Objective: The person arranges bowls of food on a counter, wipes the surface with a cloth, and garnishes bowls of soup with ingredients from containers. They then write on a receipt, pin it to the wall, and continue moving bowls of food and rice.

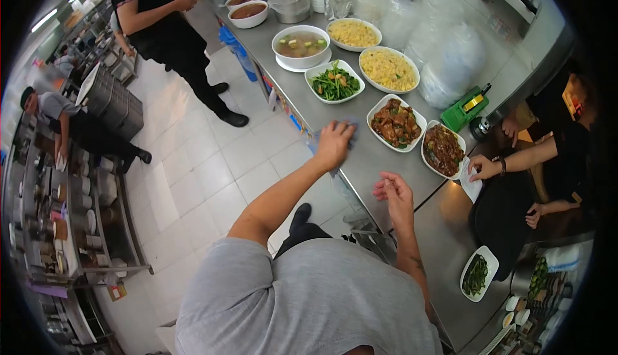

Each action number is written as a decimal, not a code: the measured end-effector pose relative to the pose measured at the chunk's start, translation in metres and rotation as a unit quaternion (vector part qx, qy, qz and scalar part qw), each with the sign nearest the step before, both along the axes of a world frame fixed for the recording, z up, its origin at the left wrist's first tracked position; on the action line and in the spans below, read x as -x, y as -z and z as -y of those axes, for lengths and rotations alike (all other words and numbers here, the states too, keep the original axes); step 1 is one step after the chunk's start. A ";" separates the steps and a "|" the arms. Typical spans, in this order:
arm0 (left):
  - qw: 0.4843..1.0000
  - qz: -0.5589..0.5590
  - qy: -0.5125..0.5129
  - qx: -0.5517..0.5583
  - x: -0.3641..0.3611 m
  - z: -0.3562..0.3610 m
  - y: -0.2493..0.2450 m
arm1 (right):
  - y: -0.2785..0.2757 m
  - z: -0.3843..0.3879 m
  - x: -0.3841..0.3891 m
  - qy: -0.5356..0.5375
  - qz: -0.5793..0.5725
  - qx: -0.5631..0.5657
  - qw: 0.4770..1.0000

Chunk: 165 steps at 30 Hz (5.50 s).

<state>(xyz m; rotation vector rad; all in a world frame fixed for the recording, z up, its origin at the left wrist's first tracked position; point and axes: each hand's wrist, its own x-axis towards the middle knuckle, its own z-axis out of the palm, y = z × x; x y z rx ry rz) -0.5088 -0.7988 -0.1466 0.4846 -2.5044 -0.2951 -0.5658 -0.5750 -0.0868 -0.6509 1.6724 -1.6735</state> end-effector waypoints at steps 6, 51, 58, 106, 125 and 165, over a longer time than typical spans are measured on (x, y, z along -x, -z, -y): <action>0.976 -0.149 -0.098 -0.122 -0.027 0.120 0.008 | -0.008 0.099 0.014 -0.035 0.022 0.021 0.999; 0.930 -0.015 0.047 -0.365 -0.002 0.072 -0.033 | -0.016 -0.057 -0.068 0.251 0.133 -0.019 0.959; 0.995 0.075 0.027 0.062 0.023 0.055 0.001 | 0.011 -0.079 -0.041 0.320 0.128 0.034 0.938; 0.956 0.217 0.057 -0.189 0.068 0.460 -0.055 | 0.007 0.392 0.056 0.089 0.113 0.006 0.990; 0.849 0.162 0.100 -0.493 0.032 0.366 -0.061 | 0.029 0.319 -0.010 0.159 0.035 0.135 0.977; 0.532 0.290 0.432 -0.668 0.037 -0.239 -0.130 | -0.070 -0.224 -0.192 0.533 0.024 0.088 0.841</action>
